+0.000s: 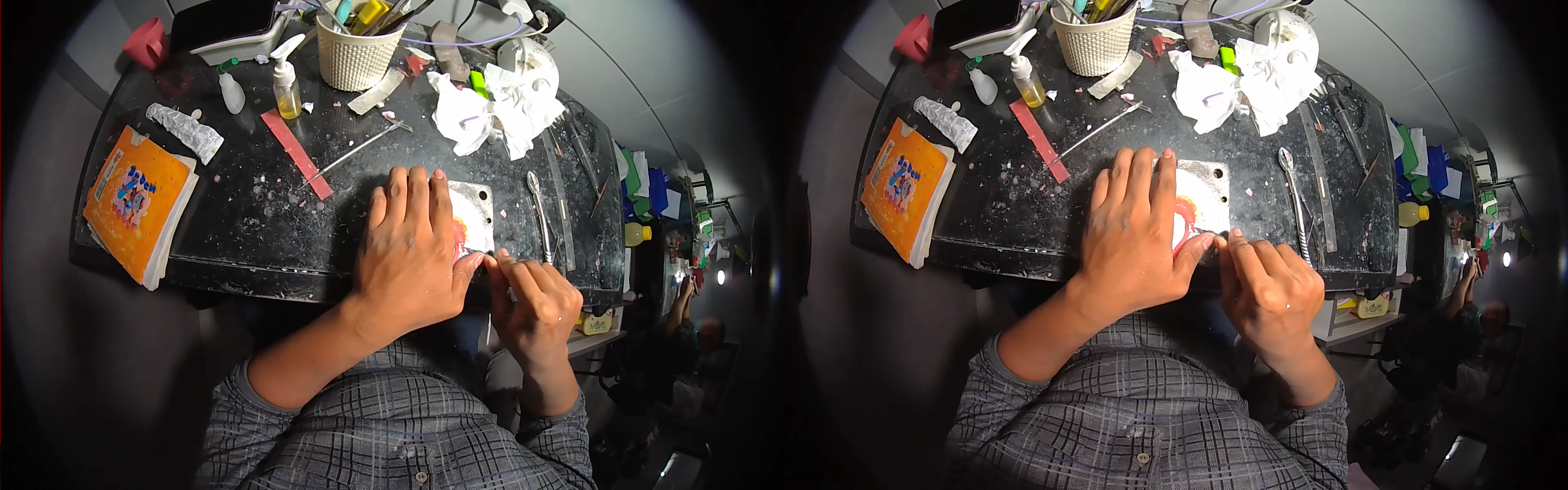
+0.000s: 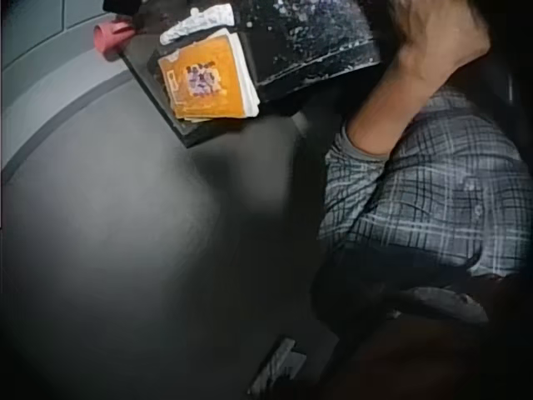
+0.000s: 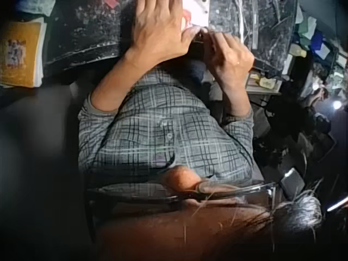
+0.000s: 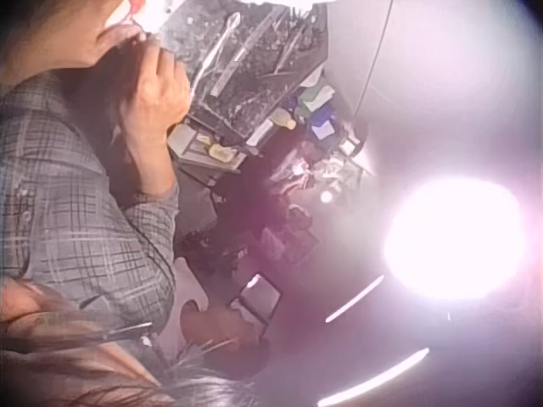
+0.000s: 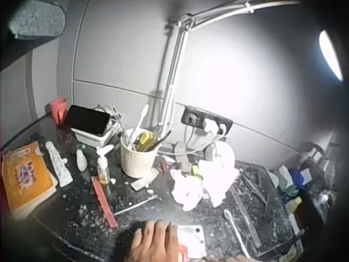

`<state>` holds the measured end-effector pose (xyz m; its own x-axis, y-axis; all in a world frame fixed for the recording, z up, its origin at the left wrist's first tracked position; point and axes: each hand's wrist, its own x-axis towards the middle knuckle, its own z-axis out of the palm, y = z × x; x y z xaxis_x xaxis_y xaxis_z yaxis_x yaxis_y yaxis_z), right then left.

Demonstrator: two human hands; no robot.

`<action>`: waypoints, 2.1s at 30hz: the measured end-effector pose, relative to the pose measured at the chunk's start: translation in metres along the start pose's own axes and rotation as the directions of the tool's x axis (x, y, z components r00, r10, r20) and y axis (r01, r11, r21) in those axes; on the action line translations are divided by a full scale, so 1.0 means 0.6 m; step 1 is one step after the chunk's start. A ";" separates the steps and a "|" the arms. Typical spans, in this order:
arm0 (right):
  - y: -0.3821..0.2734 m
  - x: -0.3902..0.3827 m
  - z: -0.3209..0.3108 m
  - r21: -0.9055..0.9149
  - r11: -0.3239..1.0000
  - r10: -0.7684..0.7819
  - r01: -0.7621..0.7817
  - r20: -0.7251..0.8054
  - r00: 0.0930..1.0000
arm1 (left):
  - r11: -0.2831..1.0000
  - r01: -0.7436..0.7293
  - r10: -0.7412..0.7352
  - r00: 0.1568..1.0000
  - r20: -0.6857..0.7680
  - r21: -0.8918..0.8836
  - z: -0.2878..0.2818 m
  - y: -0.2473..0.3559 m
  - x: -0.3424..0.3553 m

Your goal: The person writes on a whiteboard, walks to a laboratory bench, and then uses pliers and a small handheld tool to trim and refine a pink dental prosthetic model held in a metal flask.

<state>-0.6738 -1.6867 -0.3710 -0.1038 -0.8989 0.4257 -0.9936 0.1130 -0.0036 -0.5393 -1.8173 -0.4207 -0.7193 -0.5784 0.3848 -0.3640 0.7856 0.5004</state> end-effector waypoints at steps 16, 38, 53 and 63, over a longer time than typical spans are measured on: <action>-0.004 0.000 0.000 0.006 1.000 0.029 -0.029 -0.008 1.000 | 1.000 -0.001 0.001 1.000 0.001 0.014 -0.001 0.003 0.000; 0.022 -0.001 -0.005 0.079 0.996 -0.031 0.029 0.021 0.999 | 1.000 0.013 -0.012 0.998 0.064 -0.011 -0.006 0.001 0.001; 0.013 -0.003 -0.006 0.010 0.999 -0.051 0.050 0.029 0.998 | 1.000 -0.024 0.023 0.998 0.057 0.013 -0.008 0.002 0.001; 0.006 -0.015 0.019 0.025 0.999 0.026 -0.024 -0.070 0.997 | 1.000 -0.006 0.006 0.999 0.045 -0.006 -0.006 0.002 0.004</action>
<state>-0.6771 -1.6830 -0.3850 -0.1260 -0.8637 0.4880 -0.9916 0.1241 -0.0364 -0.5398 -1.8186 -0.4165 -0.7476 -0.5630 0.3523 -0.3562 0.7876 0.5028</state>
